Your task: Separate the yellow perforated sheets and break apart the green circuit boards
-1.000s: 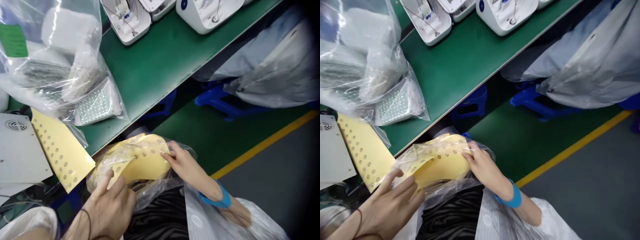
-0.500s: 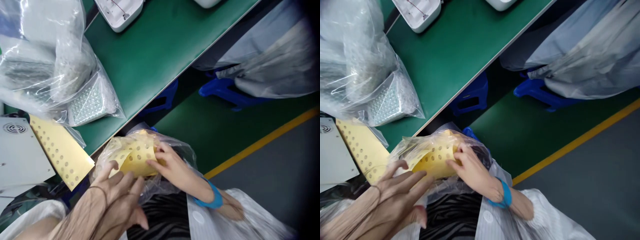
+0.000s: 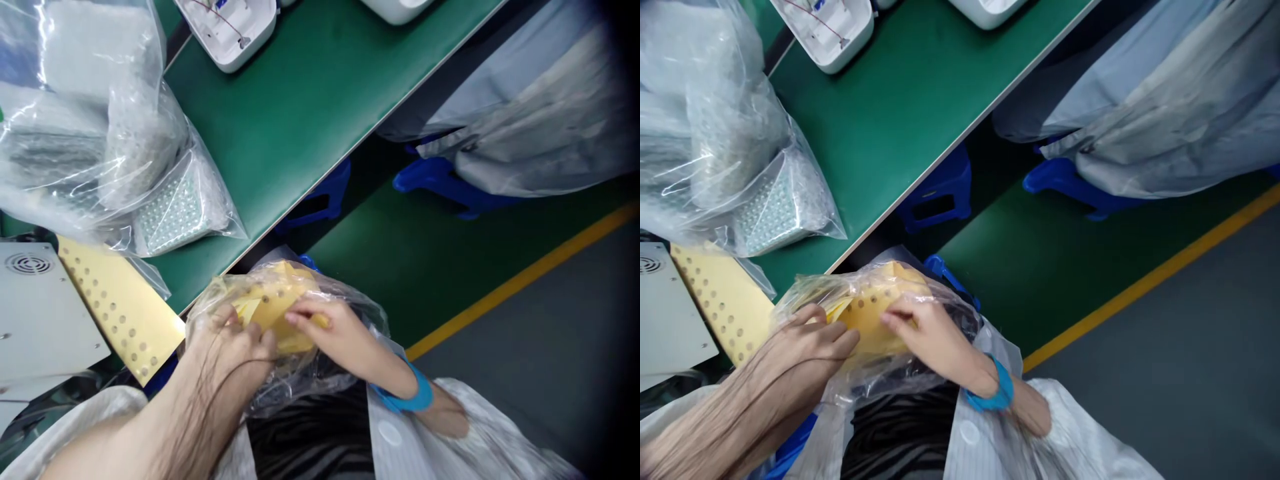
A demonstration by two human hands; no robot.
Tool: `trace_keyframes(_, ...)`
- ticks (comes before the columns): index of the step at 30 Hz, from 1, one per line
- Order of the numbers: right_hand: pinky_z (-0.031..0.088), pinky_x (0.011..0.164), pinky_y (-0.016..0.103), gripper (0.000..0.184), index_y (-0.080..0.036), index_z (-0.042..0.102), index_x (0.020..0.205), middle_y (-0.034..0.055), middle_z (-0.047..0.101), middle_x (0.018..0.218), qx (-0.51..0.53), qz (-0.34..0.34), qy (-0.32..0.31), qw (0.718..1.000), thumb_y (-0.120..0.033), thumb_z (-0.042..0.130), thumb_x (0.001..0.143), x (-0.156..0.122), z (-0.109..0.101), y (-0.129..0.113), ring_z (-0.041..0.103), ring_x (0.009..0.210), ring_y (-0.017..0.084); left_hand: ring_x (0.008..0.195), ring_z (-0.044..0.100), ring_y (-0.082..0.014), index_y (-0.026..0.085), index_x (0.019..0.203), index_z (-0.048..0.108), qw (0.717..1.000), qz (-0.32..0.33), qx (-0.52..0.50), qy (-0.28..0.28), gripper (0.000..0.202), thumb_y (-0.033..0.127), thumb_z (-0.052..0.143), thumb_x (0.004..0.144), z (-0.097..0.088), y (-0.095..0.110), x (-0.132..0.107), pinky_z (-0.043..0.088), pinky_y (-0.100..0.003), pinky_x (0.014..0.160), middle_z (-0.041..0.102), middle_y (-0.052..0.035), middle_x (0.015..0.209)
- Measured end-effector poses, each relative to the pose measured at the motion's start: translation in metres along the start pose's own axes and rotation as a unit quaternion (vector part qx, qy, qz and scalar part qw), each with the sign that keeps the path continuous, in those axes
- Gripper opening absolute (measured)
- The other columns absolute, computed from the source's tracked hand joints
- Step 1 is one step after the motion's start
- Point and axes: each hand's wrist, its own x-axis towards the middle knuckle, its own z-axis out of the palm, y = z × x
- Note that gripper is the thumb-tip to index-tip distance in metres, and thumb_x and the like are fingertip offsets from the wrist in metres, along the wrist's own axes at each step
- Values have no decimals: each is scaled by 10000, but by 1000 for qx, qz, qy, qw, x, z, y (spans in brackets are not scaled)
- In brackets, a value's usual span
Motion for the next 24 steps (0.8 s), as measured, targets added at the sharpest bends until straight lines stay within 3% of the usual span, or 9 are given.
trace_keyframes(1,435,793,309,195,-188,623,845,27,632,879,-44,11,51,998,-375,590,890,4,0,6,586,867,176,434,419,-154,205,599,465,1000,12,18,4,255,23,397,764,0,-1,-1,345,-330,626,502,20,506)
trace_keyframes(3,417,801,331,214,-184,581,820,42,622,897,-120,12,85,989,-385,651,842,10,4,19,566,897,205,441,416,-147,205,581,470,999,34,31,-14,251,26,422,750,4,-4,-2,355,-327,638,510,21,518)
trace_keyframes(7,374,693,304,267,-189,482,691,17,558,757,-191,16,57,980,-333,637,854,15,12,38,522,754,180,518,465,-147,208,621,511,998,19,0,-59,213,64,466,771,14,-10,-5,381,-327,732,532,20,591)
trace_keyframes(9,354,693,297,266,-187,466,674,9,543,731,-194,20,62,979,-285,597,884,14,11,44,509,738,167,562,500,-159,209,666,525,997,-1,2,-71,159,88,501,766,11,-9,-4,390,-338,760,538,19,623)
trace_keyframes(12,334,690,292,260,-180,469,675,5,541,724,-184,33,61,981,-245,544,915,9,6,41,501,731,154,575,517,-159,201,711,551,989,-4,31,-142,90,113,555,728,1,-5,4,415,-329,734,556,12,656)
trace_keyframes(14,328,672,283,278,-177,451,665,-1,519,713,-158,35,39,986,-238,520,927,2,5,30,489,713,140,581,521,-143,187,724,572,986,10,46,-162,67,121,560,727,-2,-3,12,430,-318,730,591,-13,739)
trace_keyframes(18,365,666,243,289,-172,447,670,-12,511,726,-13,-2,-67,998,-230,466,952,-13,9,-5,487,712,109,661,541,-124,174,750,597,993,62,36,-96,115,139,504,809,5,-4,21,429,-309,738,611,-70,1046)
trace_keyframes(22,410,670,226,318,-166,495,677,-7,524,747,80,-40,-199,976,-281,436,968,-15,6,-21,505,705,99,617,520,-129,195,745,576,989,92,26,-114,115,98,521,771,6,-7,12,407,-303,699,616,-7,844)
trace_keyframes(24,424,649,240,357,-168,531,698,1,537,739,68,-12,-170,983,-335,395,983,-9,5,-14,517,692,111,597,511,-133,196,728,540,990,83,35,-112,112,86,525,749,2,-7,3,402,-313,718,581,15,752)
